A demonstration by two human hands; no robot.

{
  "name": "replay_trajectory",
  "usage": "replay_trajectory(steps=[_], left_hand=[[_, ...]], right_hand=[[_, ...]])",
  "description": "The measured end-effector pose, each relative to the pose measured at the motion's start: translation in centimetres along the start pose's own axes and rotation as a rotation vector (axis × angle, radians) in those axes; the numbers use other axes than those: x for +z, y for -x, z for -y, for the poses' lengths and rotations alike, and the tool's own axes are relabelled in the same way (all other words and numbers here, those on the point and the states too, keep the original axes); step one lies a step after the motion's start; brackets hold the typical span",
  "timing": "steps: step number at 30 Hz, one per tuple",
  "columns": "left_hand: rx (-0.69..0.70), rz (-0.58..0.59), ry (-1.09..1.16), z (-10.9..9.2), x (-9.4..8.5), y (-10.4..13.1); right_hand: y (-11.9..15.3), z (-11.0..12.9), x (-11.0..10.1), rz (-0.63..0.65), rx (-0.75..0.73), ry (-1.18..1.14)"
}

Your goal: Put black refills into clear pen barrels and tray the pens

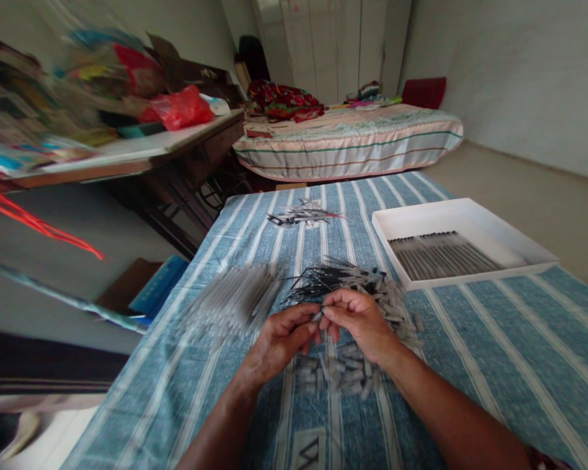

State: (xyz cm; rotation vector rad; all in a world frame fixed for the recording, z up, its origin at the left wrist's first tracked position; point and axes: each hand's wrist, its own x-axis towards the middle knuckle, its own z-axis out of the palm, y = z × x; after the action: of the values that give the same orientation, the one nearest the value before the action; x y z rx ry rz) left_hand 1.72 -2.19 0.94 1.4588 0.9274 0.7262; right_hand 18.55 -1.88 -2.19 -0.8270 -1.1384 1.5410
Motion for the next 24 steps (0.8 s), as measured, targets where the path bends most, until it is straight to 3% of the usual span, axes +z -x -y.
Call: replay_trajectory(steps=[11, 17, 24], left_hand=[[-0.092, 0.116, -0.151, -1.1, -0.6, -0.1], [-0.134, 0.155, -0.213, -1.6, -0.6, 0.0], [-0.159, 0.176, -0.232, -1.1, -0.8, 0.0]], right_hand=[[-0.4, 2.0, -1.6, 0.134, -0.117, 0.659], [-0.4, 1.9, -1.6, 0.173, 0.024, 0.616], [-0.3, 2.1, -1.6, 0.267, 0.057, 0.657]])
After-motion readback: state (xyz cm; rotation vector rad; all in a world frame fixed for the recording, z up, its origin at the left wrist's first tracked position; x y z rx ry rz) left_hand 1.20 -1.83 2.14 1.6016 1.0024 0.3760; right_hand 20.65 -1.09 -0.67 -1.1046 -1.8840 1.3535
